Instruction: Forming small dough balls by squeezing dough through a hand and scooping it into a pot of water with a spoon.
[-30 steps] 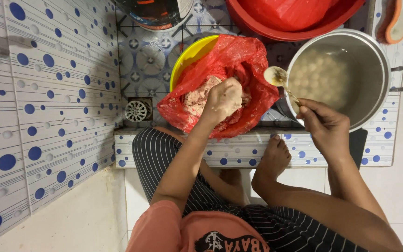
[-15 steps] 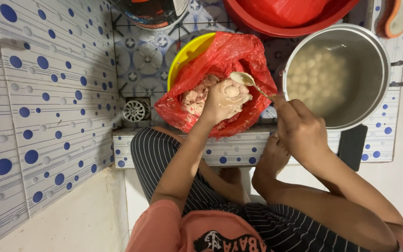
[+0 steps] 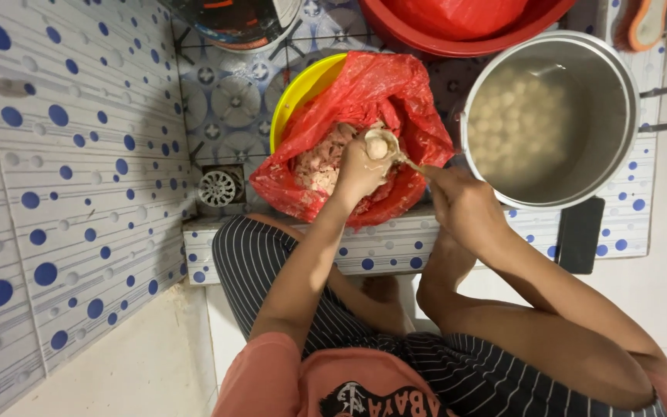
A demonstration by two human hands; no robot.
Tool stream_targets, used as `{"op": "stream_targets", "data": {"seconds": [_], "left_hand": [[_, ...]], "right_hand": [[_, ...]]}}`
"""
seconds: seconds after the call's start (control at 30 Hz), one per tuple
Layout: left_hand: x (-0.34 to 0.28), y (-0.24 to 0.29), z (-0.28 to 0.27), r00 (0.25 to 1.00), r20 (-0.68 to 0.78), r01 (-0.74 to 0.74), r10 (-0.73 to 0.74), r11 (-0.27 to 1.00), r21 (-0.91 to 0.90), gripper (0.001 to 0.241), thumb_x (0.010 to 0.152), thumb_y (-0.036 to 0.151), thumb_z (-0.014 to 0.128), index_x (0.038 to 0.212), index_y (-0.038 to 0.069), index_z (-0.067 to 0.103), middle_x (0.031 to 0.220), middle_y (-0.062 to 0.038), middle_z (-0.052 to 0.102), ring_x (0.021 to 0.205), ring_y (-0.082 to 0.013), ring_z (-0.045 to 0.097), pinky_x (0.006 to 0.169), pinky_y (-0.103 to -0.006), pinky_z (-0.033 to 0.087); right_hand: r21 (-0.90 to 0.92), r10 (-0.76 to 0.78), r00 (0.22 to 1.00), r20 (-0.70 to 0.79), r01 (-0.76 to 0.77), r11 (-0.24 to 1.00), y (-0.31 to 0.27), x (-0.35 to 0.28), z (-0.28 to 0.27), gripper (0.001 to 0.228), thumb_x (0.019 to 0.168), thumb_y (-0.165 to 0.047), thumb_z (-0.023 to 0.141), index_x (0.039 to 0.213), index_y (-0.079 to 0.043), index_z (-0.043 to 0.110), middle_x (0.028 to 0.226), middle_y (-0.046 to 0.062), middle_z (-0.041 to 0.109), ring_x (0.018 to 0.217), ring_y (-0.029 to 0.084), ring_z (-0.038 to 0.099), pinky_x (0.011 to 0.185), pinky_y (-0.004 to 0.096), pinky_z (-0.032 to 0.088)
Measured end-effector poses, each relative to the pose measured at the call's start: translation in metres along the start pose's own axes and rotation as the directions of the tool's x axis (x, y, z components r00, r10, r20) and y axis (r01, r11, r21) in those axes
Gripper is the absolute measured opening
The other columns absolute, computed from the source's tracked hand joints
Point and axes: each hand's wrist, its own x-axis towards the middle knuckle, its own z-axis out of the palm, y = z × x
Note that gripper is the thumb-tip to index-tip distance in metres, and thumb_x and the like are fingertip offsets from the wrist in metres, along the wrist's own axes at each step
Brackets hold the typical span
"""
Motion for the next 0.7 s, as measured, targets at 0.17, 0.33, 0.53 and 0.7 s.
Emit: {"op": "stream_targets", "data": {"seconds": [0.17,0.33,0.53,0.7], "left_hand": [[0.001,-0.031,-0.009,0.997,0.053,-0.078,0.058,0.759,0.646,0.053,0.083,0.009,0.071,0.135,0.017,0.066,0.138,-0.018,0.064,0.121,-0.0452,0.063,0.106,-0.0573,0.053],[0.009,-0.012,-0.002,0.999,-0.042,0.003,0.022,0.853,0.521,0.030,0.076,0.015,0.081,0.104,0.016,0.073,0.096,-0.007,0.075,0.096,-0.0333,0.072,0.088,-0.0437,0.058],[0.030,-0.085,-0.009,0.987,-0.138,-0.021,0.088,0.902,0.430,0.014,0.077,0.017,0.080,0.080,0.007,0.071,0.065,-0.013,0.068,0.067,-0.0319,0.070,0.063,-0.0419,0.057],[0.049,-0.118,-0.007,0.971,-0.240,0.058,0.018,0.950,0.306,0.018,0.078,0.013,0.078,0.082,0.001,0.066,0.064,-0.020,0.066,0.065,-0.0315,0.069,0.058,-0.0412,0.054]], "right_hand": [[0.417,0.328,0.888,0.321,-0.444,0.793,0.017,-0.003,0.016,0.018,0.094,-0.017,0.072,0.108,-0.015,0.082,0.078,0.014,0.076,0.087,0.040,0.074,0.072,0.047,0.057],[0.682,0.407,0.827,0.389,-0.555,0.476,0.052,-0.025,0.014,0.016,0.091,-0.006,0.071,0.105,-0.006,0.080,0.063,0.008,0.069,0.055,0.009,0.055,0.051,0.022,0.044],[0.521,0.564,0.822,0.080,-0.517,0.679,0.166,-0.054,0.028,0.016,0.096,-0.003,0.071,0.109,-0.007,0.080,0.071,0.011,0.069,0.066,0.017,0.061,0.059,0.029,0.045],[0.168,0.619,0.782,-0.075,-0.602,0.781,0.276,-0.079,0.070,0.019,0.097,-0.004,0.071,0.114,-0.004,0.080,0.079,0.014,0.074,0.075,0.034,0.073,0.068,0.041,0.056]]}}
